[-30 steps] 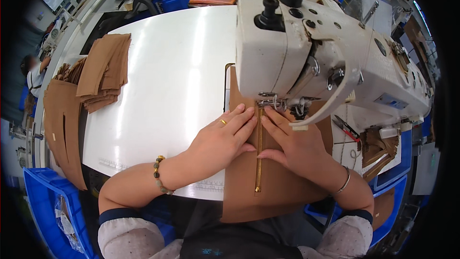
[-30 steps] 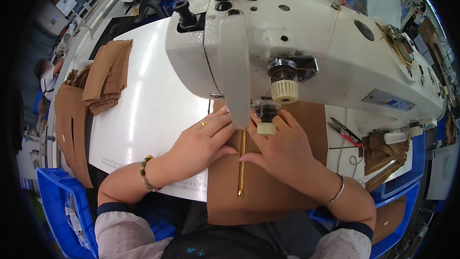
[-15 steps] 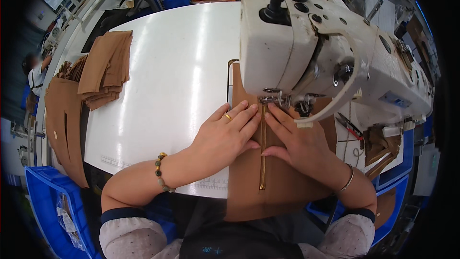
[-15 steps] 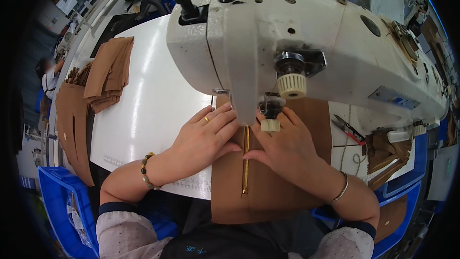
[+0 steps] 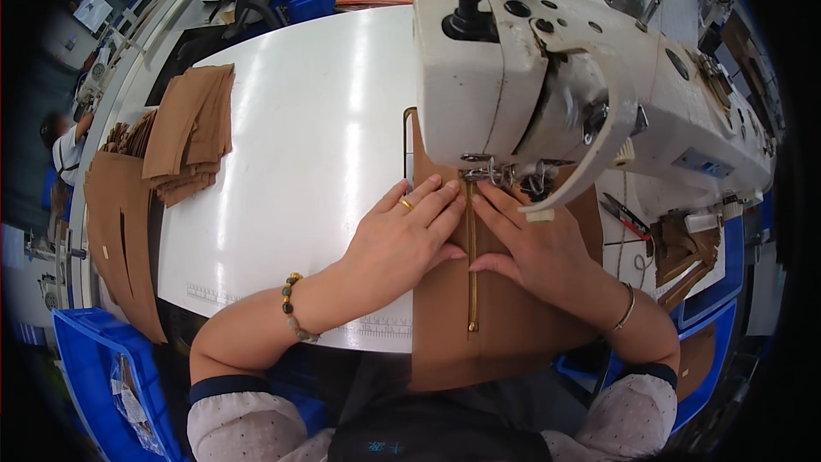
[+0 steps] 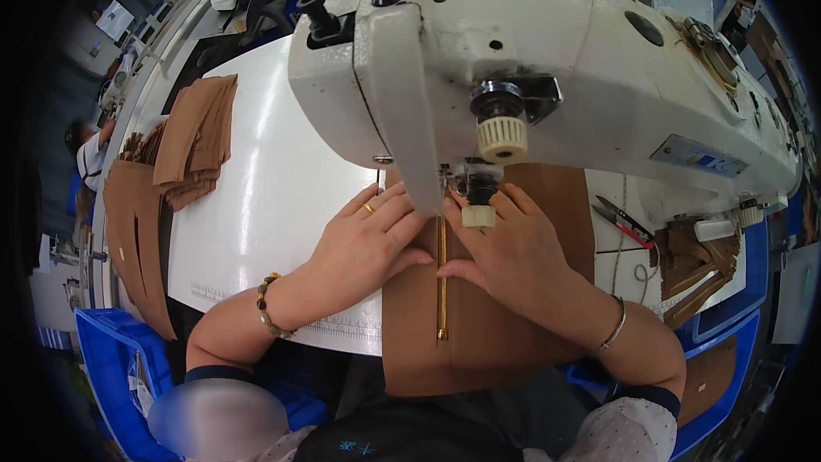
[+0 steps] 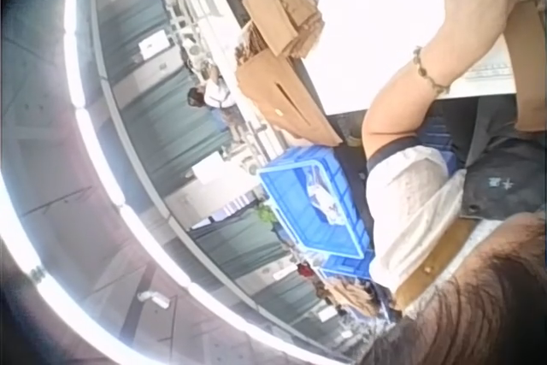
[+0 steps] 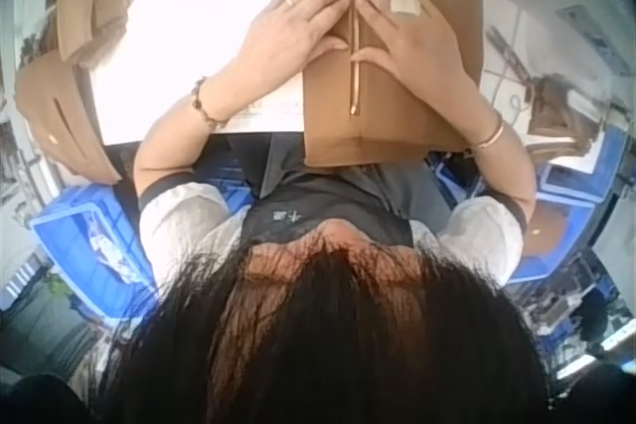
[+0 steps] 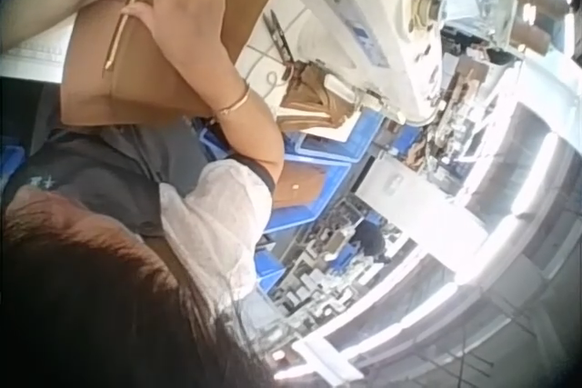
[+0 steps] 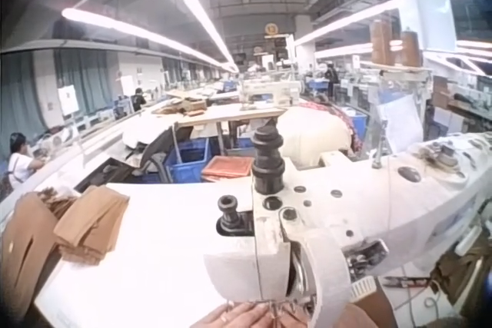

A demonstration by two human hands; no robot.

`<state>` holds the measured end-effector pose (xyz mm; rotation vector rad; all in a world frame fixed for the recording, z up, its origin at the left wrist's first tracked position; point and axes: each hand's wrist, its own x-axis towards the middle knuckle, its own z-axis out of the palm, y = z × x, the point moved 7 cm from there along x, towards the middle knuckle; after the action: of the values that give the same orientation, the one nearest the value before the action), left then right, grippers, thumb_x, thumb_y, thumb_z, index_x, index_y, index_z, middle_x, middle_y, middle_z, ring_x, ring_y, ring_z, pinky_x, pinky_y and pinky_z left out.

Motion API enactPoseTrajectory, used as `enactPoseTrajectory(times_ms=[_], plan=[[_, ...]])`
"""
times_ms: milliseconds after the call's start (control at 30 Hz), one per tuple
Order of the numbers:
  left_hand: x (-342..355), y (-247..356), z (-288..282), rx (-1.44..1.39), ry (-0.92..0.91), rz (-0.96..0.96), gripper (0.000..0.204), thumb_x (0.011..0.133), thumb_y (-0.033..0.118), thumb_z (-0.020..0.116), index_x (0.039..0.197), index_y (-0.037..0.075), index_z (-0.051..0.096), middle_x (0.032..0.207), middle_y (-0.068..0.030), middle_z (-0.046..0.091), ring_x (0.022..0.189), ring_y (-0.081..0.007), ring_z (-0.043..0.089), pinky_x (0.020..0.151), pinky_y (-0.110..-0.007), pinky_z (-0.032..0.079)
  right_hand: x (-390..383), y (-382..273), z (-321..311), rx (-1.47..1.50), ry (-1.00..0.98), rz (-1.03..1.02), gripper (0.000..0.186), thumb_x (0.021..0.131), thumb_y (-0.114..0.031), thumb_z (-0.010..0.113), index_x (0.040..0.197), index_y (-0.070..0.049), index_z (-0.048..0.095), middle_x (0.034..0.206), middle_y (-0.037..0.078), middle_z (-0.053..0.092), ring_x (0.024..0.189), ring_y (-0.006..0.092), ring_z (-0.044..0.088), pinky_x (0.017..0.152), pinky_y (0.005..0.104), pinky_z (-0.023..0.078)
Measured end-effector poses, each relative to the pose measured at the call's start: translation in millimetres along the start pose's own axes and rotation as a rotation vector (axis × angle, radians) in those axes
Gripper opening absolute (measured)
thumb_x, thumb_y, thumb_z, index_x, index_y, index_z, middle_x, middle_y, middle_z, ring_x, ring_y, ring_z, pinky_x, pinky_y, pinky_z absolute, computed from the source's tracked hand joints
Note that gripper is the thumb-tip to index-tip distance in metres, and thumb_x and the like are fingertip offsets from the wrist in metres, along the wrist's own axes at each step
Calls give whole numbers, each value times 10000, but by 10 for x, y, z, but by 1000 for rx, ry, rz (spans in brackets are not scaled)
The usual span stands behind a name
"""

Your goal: Sewing a leather panel with a zipper using an industrial sewing machine.

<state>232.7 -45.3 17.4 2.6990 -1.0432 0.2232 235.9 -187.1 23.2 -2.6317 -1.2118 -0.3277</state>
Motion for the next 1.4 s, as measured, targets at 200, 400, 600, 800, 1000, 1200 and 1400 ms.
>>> enactPoseTrajectory(times_ms=[200,400,600,800,1000,1200,1400], plan=[[8,-22,-8,-1,-1,-16,588,888,397,689,1322,9,606,1406,-135,578,1355,-294,513,1102,-468,431,8,10,13,7,23,-17,770,769,-524,746,1325,-15,588,1231,141,651,1122,319,601,1060,471,443],[19,-57,3,2,-6,-20,589,887,396,693,1330,18,604,1411,-121,574,1357,-288,511,1105,-473,430,14,32,46,20,24,8,768,767,-522,749,1327,-21,587,1188,158,663,1117,324,604,1059,470,444],[25,-90,10,22,-15,-34,591,894,401,684,1337,20,600,1432,-120,565,1377,-288,495,1111,-475,427,25,59,47,54,56,13,763,762,-520,751,1322,-26,591,1162,153,669,1120,320,608,1051,474,447],[-51,-79,-35,-50,63,-13,612,877,415,700,1334,20,598,1403,-127,586,1348,-308,527,1100,-456,448,9,62,-21,87,28,42,759,748,-541,749,1297,-34,615,1154,151,675,1089,323,625,1009,461,477],[-107,-24,-59,-240,49,-58,619,813,382,765,1289,12,623,1328,-149,618,1291,-317,577,1036,-387,509,-38,12,-10,31,-57,23,744,773,-569,740,1317,-74,626,1439,115,569,1188,279,634,927,400,534],[-84,4,-54,-187,20,-38,596,800,369,764,1264,14,645,1316,-140,623,1288,-314,578,1030,-385,511,-25,21,22,51,-50,22,769,750,-575,748,1316,-69,625,1437,112,572,1159,276,645,901,392,543],[-53,-21,-50,-188,10,-36,586,791,369,760,1249,17,663,1285,-136,632,1274,-319,586,1028,-382,508,-12,18,-5,44,33,-2,798,715,-585,736,1282,-33,636,1146,111,685,1010,302,626,999,453,482]])
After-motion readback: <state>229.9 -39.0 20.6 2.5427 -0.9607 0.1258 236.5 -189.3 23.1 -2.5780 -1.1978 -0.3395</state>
